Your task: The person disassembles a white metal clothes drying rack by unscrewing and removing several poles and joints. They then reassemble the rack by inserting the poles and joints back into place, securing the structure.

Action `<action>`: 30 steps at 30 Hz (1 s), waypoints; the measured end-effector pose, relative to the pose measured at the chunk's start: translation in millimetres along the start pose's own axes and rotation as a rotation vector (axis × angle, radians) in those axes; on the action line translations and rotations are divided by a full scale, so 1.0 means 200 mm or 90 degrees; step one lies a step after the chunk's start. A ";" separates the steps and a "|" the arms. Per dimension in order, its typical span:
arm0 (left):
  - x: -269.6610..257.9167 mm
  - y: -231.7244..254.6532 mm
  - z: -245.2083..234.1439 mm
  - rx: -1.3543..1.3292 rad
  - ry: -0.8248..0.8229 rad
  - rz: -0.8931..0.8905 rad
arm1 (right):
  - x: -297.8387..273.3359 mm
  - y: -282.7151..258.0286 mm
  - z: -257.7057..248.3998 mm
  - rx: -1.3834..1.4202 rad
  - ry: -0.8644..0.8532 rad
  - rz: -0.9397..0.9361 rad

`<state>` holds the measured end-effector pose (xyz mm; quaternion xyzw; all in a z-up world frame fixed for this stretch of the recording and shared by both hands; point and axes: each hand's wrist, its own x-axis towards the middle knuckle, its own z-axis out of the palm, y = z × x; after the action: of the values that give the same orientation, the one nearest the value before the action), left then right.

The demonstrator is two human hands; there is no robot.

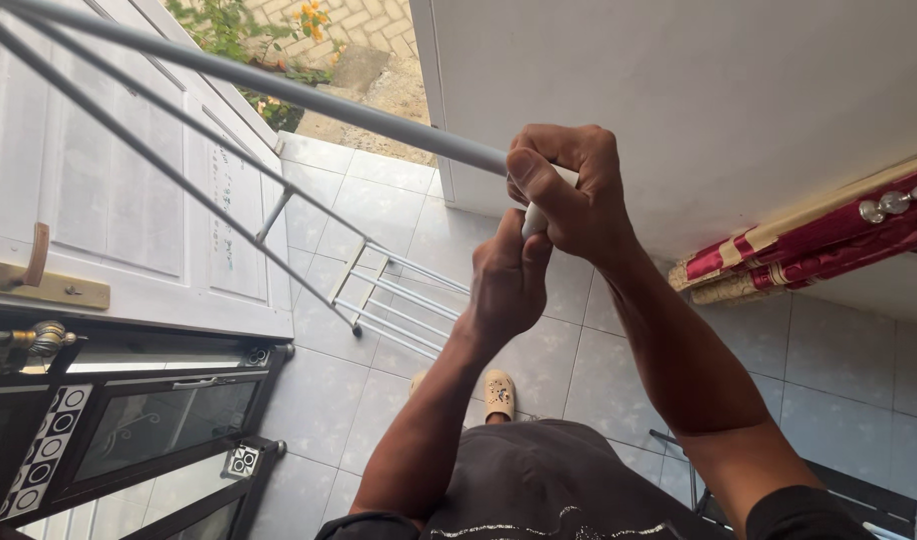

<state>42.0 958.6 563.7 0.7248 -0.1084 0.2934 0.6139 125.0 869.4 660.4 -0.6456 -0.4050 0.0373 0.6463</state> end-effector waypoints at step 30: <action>-0.05 0.04 -0.02 -0.028 -0.050 -0.006 | -0.09 -0.19 0.09 -0.125 0.128 0.057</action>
<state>28.2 957.5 564.2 0.7224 -0.1356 0.2597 0.6263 84.5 867.9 682.5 -0.7234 -0.3111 -0.0386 0.6152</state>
